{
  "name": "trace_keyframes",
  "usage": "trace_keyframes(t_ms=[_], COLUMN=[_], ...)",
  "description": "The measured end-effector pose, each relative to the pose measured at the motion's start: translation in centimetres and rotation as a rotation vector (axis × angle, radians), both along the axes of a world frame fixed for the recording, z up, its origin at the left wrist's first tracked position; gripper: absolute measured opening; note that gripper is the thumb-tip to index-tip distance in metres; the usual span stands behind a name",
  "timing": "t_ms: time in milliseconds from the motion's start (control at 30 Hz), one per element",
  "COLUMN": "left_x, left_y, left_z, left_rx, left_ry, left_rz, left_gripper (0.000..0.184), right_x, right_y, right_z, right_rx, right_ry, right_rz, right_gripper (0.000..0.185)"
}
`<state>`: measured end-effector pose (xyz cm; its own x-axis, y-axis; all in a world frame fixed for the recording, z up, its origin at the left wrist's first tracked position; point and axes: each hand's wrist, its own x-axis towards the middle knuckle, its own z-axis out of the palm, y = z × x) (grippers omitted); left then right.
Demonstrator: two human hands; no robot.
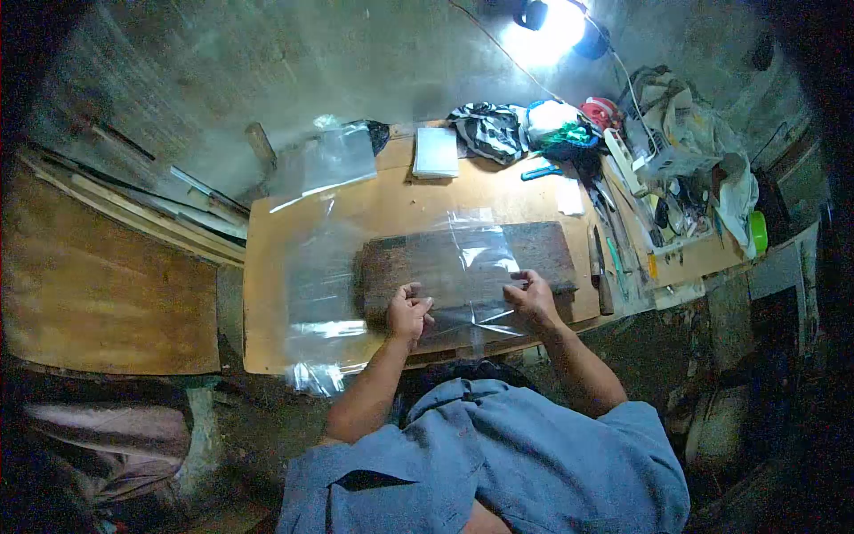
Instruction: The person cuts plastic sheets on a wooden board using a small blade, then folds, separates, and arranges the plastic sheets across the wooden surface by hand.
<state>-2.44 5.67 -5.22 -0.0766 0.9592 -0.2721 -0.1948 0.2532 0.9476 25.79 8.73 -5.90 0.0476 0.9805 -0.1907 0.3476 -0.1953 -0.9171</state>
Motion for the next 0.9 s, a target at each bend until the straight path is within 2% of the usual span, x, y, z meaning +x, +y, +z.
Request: trace_keyframes(t_ms=[100,200,267,500,600,700,800,867,900], left_x=[0.4,0.7,0.7,0.8,0.8,0.6,0.5,0.9,0.9], left_y=[-0.3,-1.5,-2.4,-4.5,-5.5,-5.8,-6.2,-6.6,-6.7], left_z=[0.1,0.5,0.5,0.9,1.5,1.0,1.3,2.0,1.7], left_rx=[-0.094,-0.008,0.033,0.024,-0.034,-0.038,-0.056,-0.004,-0.009], left_ry=[-0.043,0.024,0.009,0.150,0.184,0.129,0.192,0.217,0.217], left_rz=[0.080,0.056,0.017,0.074,0.021,0.055,0.042,0.058,0.060], left_gripper=[0.044,0.045,0.047,0.050,0.052,0.054,0.056,0.063,0.063], right_x=[0.8,-0.8,-1.2,-1.7,-2.0,-2.3,-2.8,-3.0,-3.0], right_y=[-1.4,-3.9,-4.7,-5.8,-5.6,-5.5,-6.4,-6.8,-7.1], right_z=[-2.8,1.6,1.3,4.2,4.0,4.2,5.7,6.9,7.5], right_rx=[0.095,0.058,-0.038,-0.045,0.063,0.045,0.136,0.361,0.357], right_ry=[-0.070,-0.162,-0.147,-0.228,-0.190,-0.290,-0.361,-0.438,-0.438], right_rz=[0.069,-0.027,-0.119,-0.051,-0.044,-0.021,-0.062,-0.086,-0.083], right_gripper=[0.032,0.033,0.036,0.049,0.054,0.055,0.056,0.052,0.052])
